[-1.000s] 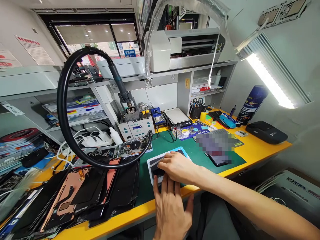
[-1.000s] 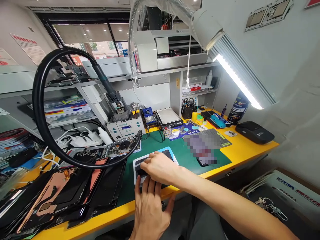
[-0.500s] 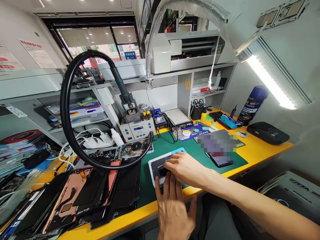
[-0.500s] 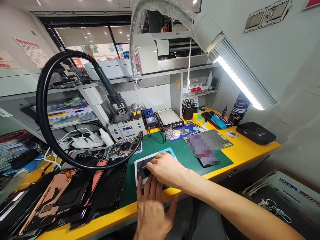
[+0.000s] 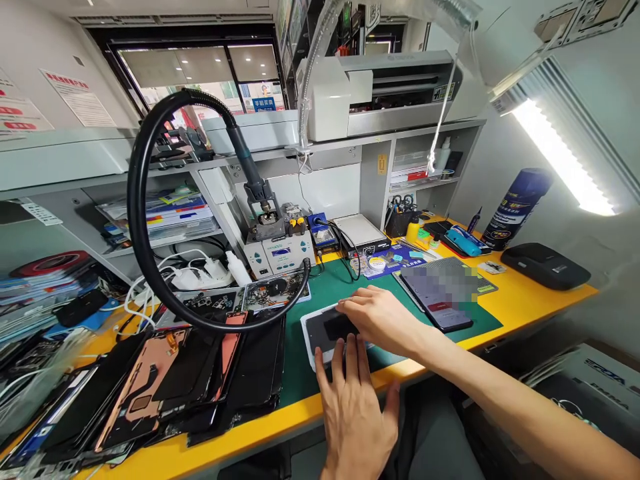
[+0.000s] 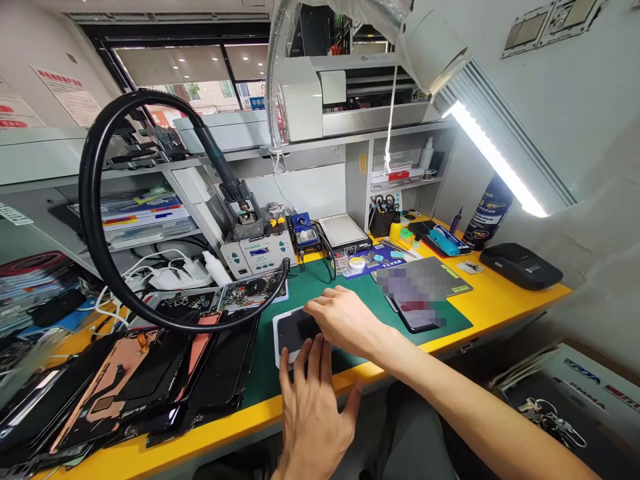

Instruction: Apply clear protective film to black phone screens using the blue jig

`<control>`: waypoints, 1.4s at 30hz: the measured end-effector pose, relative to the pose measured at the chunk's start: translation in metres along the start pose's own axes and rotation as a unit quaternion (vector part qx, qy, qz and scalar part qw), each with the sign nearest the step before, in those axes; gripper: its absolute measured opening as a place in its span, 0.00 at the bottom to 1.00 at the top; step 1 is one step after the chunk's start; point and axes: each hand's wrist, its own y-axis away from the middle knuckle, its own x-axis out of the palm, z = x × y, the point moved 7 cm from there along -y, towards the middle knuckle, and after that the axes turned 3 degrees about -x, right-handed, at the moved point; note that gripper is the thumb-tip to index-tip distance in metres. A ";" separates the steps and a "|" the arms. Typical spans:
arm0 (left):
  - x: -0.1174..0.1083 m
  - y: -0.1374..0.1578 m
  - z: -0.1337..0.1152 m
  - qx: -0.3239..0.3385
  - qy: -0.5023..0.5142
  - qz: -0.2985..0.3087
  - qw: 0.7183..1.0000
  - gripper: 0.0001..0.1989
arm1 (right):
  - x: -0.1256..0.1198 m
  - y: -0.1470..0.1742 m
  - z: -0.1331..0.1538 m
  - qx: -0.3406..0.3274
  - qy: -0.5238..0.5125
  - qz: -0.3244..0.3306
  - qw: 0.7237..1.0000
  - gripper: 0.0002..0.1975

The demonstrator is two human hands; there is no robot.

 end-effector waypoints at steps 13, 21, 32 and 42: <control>0.004 -0.002 0.000 -0.035 0.013 -0.008 0.999 0.33 | 0.019 0.006 -0.010 0.010 -0.012 0.012 1.000 0.10; -0.004 -0.006 -0.004 -0.003 -0.021 -0.026 0.999 0.27 | -0.006 0.038 -0.016 0.038 0.019 -0.046 0.998 0.13; -0.002 -0.007 -0.004 -0.016 -0.015 -0.020 1.000 0.27 | 0.014 0.035 -0.020 0.052 0.055 0.024 0.997 0.13; 0.002 -0.008 -0.002 -0.038 -0.005 -0.016 0.999 0.31 | -0.026 0.058 -0.053 0.129 0.042 -0.173 0.975 0.12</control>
